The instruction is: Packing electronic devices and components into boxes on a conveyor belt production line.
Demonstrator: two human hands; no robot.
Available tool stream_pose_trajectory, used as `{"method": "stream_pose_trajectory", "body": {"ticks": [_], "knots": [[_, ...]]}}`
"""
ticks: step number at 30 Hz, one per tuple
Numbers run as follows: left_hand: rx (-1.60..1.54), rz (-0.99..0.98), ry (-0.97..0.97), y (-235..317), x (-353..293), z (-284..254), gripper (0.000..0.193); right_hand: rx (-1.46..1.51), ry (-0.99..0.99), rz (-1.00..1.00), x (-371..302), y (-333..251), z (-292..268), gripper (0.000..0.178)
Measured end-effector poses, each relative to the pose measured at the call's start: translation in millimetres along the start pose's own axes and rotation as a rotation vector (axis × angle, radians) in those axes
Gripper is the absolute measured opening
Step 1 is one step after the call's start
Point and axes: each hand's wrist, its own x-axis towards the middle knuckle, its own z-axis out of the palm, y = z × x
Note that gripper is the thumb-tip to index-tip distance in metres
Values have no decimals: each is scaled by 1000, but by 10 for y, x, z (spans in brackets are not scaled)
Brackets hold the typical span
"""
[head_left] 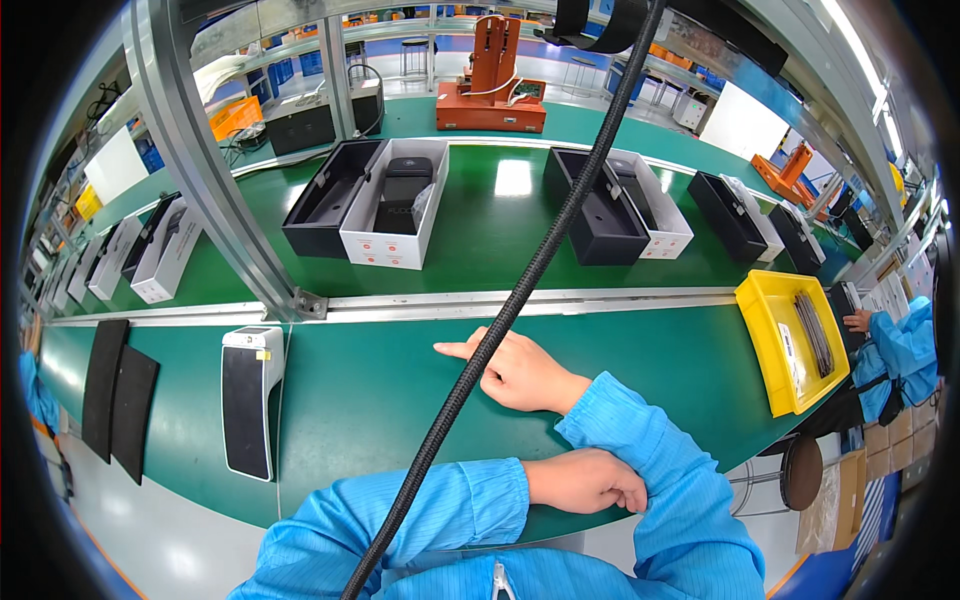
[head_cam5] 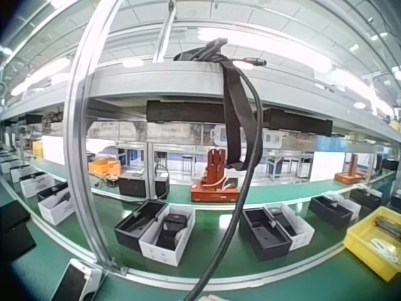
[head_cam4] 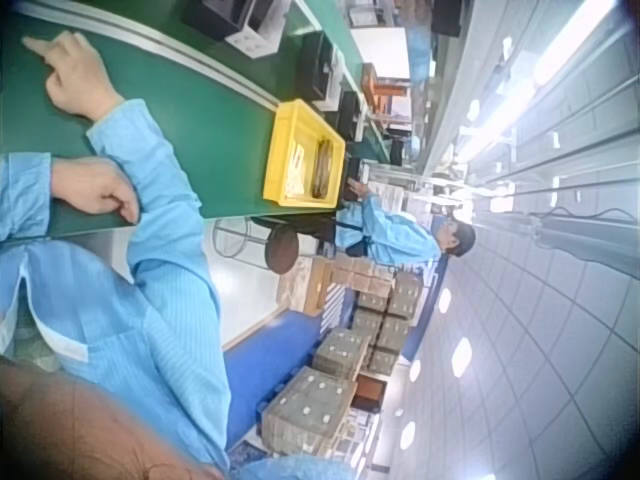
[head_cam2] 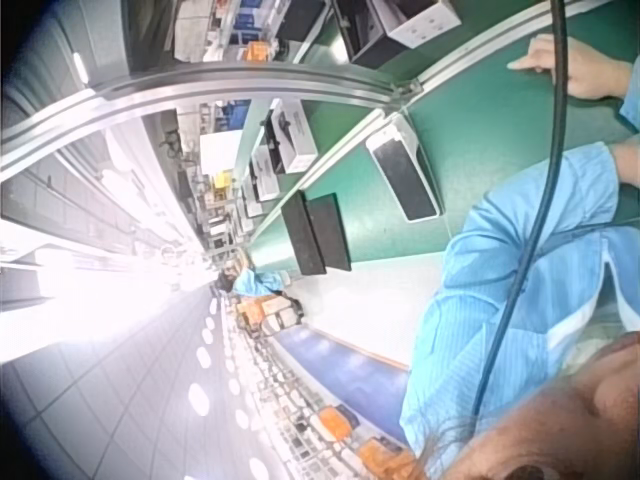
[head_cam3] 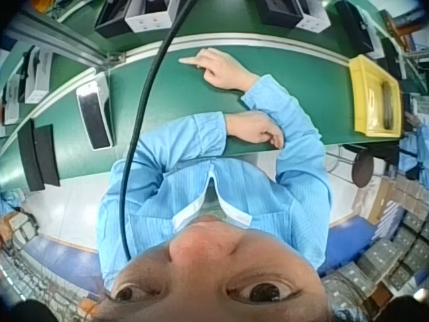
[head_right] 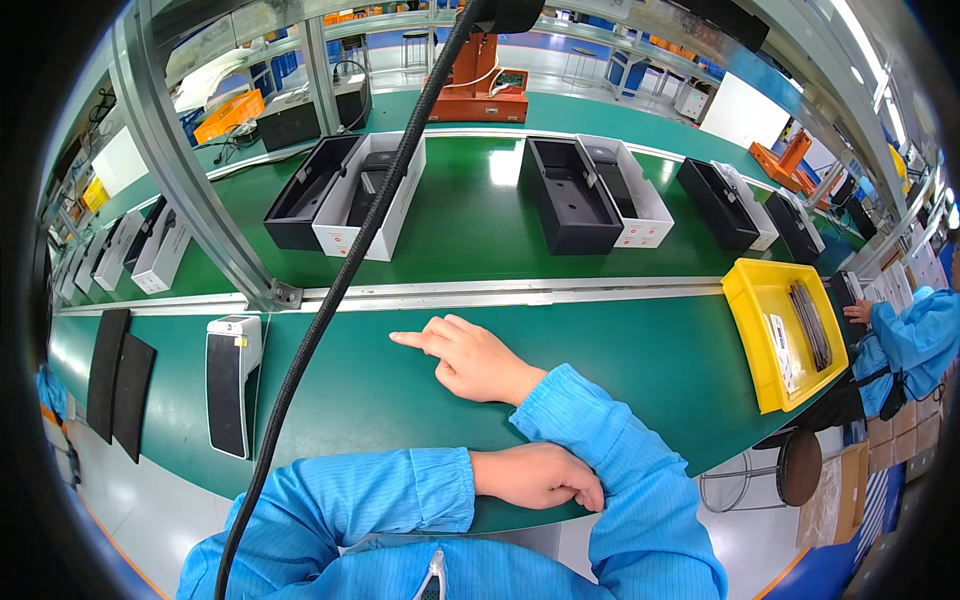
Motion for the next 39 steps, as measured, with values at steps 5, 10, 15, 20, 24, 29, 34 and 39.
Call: {"method": "stream_pose_trajectory", "body": {"ticks": [5, 10, 15, 20, 24, 29, 34, 39], "knots": [[-7, 3, 1, -30, 34, 13, 32, 21, 17, -28, -39, 62, 1, 65], [-16, -7, 4, -54, 68, 18, 33, 28, -2, -19, -63, 79, -19, 63], [-20, -6, 18, -86, 116, 30, 33, 71, 6, 4, -101, 79, -45, 49], [-31, 8, 19, -156, 177, 47, 34, 38, -7, 17, -150, 137, -80, 48], [-32, 51, 33, -166, 197, 38, 33, 39, -10, 6, -167, 161, -83, 46], [-152, -71, -37, -84, 178, -29, 35, 130, 1, 33, -146, 208, -77, 41], [-62, 110, -75, -215, 141, 8, 42, 321, 50, 207, -119, 223, -106, 38], [-79, 114, -61, -103, 55, -79, 41, 198, 274, 101, -18, 183, -90, 38]]}}
